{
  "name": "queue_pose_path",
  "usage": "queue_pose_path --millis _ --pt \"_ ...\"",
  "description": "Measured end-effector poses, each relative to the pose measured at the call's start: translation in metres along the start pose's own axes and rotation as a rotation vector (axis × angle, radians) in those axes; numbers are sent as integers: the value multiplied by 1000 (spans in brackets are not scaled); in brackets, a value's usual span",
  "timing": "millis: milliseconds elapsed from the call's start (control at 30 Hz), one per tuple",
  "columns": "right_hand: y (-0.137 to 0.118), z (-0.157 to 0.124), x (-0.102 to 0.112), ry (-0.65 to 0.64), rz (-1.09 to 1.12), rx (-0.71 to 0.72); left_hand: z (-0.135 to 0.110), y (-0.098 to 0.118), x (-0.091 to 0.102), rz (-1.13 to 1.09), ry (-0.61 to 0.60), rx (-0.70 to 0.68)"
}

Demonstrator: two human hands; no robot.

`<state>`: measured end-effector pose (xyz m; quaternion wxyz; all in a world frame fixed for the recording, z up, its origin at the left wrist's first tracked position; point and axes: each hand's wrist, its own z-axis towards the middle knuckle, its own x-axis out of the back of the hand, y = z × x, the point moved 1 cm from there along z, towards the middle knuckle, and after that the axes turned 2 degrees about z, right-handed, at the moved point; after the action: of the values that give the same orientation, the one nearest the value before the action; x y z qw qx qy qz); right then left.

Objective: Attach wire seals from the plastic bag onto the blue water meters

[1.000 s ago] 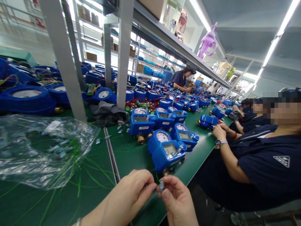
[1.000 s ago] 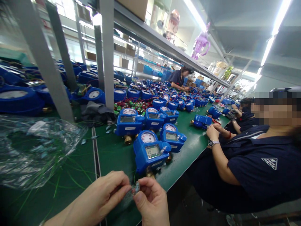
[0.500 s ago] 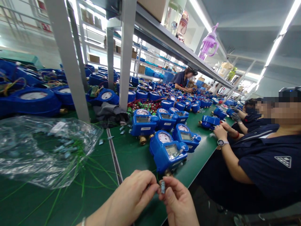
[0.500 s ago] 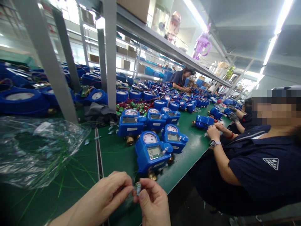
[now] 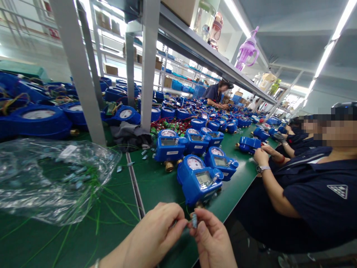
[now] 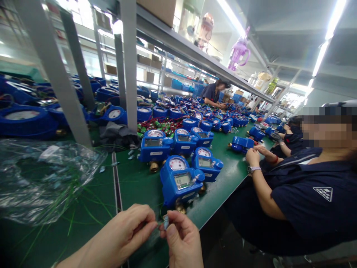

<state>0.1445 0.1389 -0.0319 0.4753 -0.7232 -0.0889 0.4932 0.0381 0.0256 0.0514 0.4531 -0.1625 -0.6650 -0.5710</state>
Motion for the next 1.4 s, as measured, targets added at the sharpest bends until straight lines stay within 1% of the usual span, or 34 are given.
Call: queue_pose_path --millis 167,367,533,600,667,733,867,933,967,1000,1100,1167,1267,1333,1367,1400 --pt "-6 -4 -12 78 -41 82 0 -4 -3 7 9 -5" --pt "-7 -6 -18 50 -52 75 -1 -7 -5 7 14 -7" --pt "0 -6 -19 59 -16 68 0 -2 -3 15 21 -76" --pt "0 -6 -21 63 3 78 0 -1 -3 0 44 -37" --pt "-1 -6 -22 52 10 86 1 -3 -4 -82 49 51" --pt "-3 -5 -23 35 -10 90 2 -7 -6 -208 9 115" --pt "-5 -1 -24 -21 -56 106 5 -15 -10 -459 -115 92" --pt "-5 0 -23 -21 -80 143 7 -18 -11 -582 -161 79" --pt "-4 -1 -21 -5 -132 174 7 -19 -11 -626 -166 87" --pt "-3 -1 -20 9 -229 228 7 -20 -11 -652 -155 104" --pt "3 -6 -16 27 -697 494 8 -19 -10 -636 -106 134" --pt "10 -10 -15 72 -953 687 8 -17 -9 -576 -91 108" --pt "20 -14 -15 187 -1152 873 8 -14 -6 -454 -68 23" --pt "22 -15 -17 218 -1199 932 8 -12 -5 -401 -51 -15" --pt "21 -15 -19 215 -1182 911 8 -12 -4 -389 -47 -20" --pt "19 -14 -21 201 -1130 840 7 -11 -4 -386 -45 -20"
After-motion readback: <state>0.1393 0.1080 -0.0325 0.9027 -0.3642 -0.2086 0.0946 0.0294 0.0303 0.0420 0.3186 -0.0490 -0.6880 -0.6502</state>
